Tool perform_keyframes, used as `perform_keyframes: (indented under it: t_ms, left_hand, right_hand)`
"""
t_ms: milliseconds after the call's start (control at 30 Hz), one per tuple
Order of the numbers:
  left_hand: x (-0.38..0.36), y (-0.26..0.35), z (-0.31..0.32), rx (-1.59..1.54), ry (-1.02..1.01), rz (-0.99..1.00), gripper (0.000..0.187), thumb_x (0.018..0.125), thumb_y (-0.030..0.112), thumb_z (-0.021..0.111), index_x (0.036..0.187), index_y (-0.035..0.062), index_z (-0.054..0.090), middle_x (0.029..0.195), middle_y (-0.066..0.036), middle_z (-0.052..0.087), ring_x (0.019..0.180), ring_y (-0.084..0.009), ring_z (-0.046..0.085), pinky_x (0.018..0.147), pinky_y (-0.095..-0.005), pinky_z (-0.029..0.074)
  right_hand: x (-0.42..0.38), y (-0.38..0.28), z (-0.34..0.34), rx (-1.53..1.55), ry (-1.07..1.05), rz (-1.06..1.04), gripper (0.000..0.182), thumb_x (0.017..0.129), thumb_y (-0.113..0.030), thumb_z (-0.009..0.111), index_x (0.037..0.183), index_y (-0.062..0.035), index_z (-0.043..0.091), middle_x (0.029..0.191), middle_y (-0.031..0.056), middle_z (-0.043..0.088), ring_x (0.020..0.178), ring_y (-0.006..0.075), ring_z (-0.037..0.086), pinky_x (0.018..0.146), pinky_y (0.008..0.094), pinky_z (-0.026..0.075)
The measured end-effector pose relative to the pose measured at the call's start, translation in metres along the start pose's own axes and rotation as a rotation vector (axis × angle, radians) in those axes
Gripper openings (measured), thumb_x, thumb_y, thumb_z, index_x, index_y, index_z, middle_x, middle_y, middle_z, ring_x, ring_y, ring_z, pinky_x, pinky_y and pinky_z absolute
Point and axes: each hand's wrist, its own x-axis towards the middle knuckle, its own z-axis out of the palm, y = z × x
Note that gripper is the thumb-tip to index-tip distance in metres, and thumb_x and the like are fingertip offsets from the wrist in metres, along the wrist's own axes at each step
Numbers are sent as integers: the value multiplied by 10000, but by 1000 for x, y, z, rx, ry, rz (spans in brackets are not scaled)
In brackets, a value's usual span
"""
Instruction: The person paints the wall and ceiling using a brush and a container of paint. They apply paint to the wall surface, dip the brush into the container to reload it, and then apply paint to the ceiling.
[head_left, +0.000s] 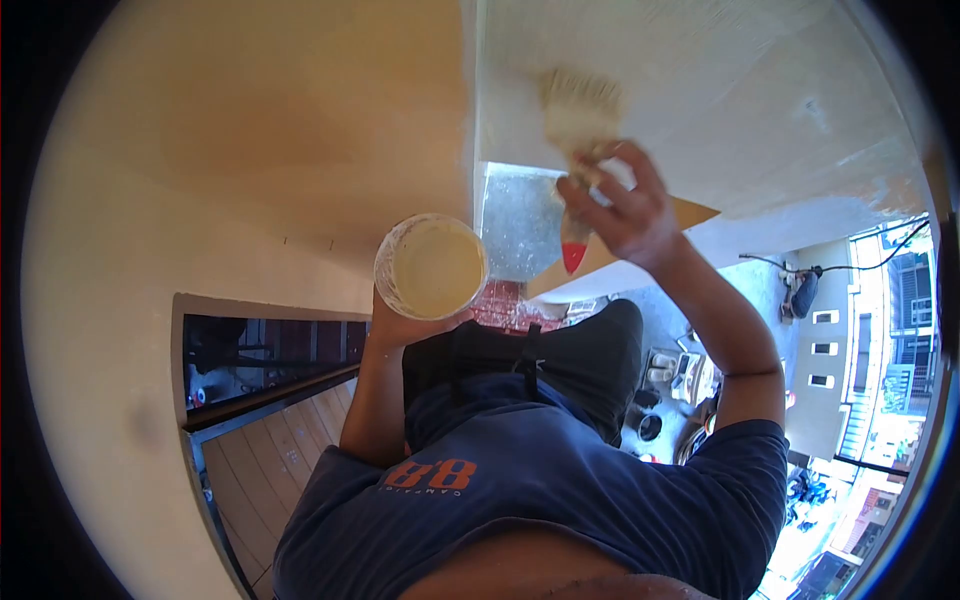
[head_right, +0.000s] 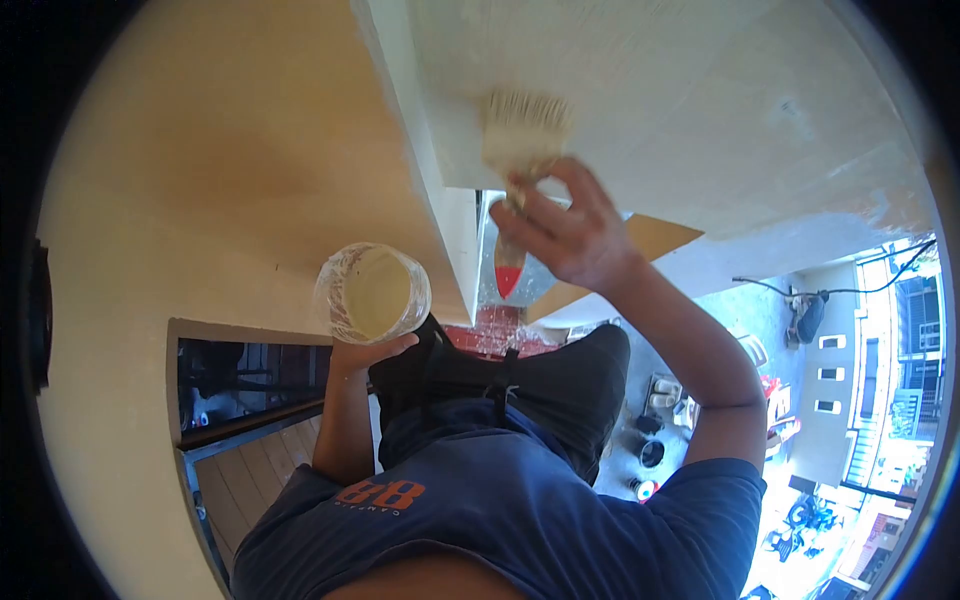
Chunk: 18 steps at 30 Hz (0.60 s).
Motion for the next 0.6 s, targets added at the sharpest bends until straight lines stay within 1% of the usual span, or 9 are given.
perform_keyframes:
  t_ms: [67,167,233,267,333,433,500,567,600]
  left_hand:
    - [-5,-6,-4,44,-15,-31,797,549,101,903,1230,22,497,1116,-81,627,1033,-174,604,898,-330,494]
    - [-22,-27,-24,60,-92,-107,775,610,182,881,1262,44,485,1183,-89,597,1126,-194,558,974,-368,444]
    - [-29,-38,-34,337,-67,131,894,630,324,862,1347,73,391,1321,-109,494,1243,-229,467,1060,-407,353]
    - [-31,-40,-38,339,-87,96,894,630,324,862,1347,73,391,1321,-109,494,1243,-229,467,1060,-407,353]
    - [-20,-30,-37,252,-74,178,1075,589,447,856,1413,93,264,1407,-135,377,1319,-286,373,1113,-430,269]
    - [-17,-29,-35,72,-173,205,1196,529,450,886,1433,94,190,1400,-155,363,1307,-329,384,1109,-434,288]
    - [-15,-30,-20,-68,-130,205,1213,478,386,925,1419,89,220,1366,-164,390,1301,-344,389,1113,-436,298]
    - [-10,-20,-16,-75,-164,85,1240,414,303,957,1403,94,239,1353,-160,399,1293,-336,403,1111,-434,317]
    - [-10,-15,-15,-76,-177,79,1240,414,303,957,1403,94,239,1353,-160,399,1293,-336,403,1111,-434,317]
  right_hand:
    - [-40,-17,22,64,-100,-1,306,649,-149,679,954,-132,669,946,41,606,904,251,580,752,385,526]
    - [-98,-43,39,275,-274,281,307,619,-57,716,917,-84,647,917,63,621,918,284,591,787,378,509]
    - [-130,-52,40,354,-278,471,266,639,-23,709,895,-59,646,896,73,625,887,283,589,756,370,498]
    - [-149,-58,43,395,-212,598,230,670,12,696,889,-35,647,893,91,628,852,292,583,735,383,489]
    - [-169,-74,38,325,-140,871,177,728,11,697,893,-38,656,900,106,630,829,302,602,736,370,497]
    - [-203,-86,31,259,-50,1103,161,768,-11,695,923,-40,661,936,102,643,840,281,627,742,346,507]
    - [-228,-91,27,221,8,1207,151,800,-24,691,947,-25,659,965,101,651,856,257,645,748,331,510]
    - [-252,-100,28,401,303,1689,209,846,-55,678,1028,30,622,1057,104,632,925,186,631,773,304,542]
    - [-243,-102,25,490,469,1787,273,868,-92,666,1087,49,586,1051,111,618,906,172,629,762,286,557]
